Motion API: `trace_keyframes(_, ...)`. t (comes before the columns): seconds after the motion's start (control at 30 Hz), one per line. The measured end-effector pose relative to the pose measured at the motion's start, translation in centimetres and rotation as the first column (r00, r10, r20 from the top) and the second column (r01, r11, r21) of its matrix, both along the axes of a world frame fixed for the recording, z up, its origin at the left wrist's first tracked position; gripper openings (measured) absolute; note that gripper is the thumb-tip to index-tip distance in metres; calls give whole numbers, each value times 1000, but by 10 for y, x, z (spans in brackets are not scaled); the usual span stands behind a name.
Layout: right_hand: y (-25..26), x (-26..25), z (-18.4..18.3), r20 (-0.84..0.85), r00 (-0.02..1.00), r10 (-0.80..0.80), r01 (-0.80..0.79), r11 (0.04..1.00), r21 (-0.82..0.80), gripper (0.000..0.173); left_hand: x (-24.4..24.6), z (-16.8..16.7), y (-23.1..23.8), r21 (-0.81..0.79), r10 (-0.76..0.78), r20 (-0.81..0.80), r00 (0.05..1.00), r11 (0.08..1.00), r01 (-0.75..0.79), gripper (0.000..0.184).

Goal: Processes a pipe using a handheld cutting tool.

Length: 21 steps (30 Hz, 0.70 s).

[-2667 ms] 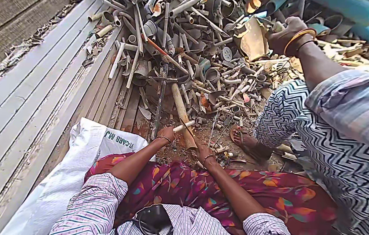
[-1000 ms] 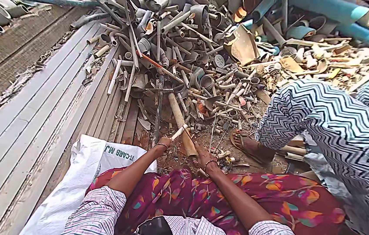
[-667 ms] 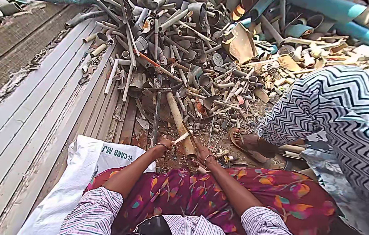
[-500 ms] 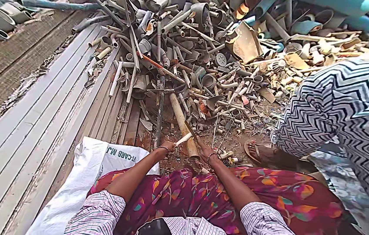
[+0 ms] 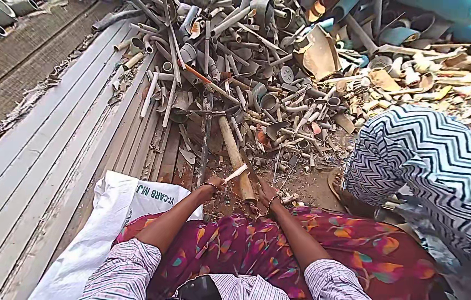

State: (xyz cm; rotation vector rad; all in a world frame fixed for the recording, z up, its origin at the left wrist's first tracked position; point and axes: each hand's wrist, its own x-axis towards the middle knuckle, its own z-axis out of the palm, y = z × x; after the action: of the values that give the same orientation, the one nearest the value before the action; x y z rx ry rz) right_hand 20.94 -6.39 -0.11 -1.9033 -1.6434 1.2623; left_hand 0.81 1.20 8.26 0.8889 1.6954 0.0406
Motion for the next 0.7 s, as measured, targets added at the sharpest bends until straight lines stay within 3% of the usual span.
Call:
trace_keyframes(0.13,6,0,3,-30,998,-51,52,998,37,45,-10,-2,1,-29,76,38,996,997,-75,27)
trace_keyframes(0.23,9,-1,-2,-27,999,-43,43,999,13,44,-11,-8,-1,-5,-127,-100,987,992,127,31)
trace_keyframes(0.33,14,-3,0,-5,999,-41,41,999,-7,44,-8,-4,-1,-38,-389,-265,882,918,394,52)
trace_keyframes(0.53,20,-1,13,59,963,-262,262,965,2,45,-9,-2,2,-50,-547,-324,772,825,564,69)
trace_keyframes(0.7,19,-4,15,76,989,-124,120,992,48,44,2,8,0,-132,-738,-441,510,615,777,67)
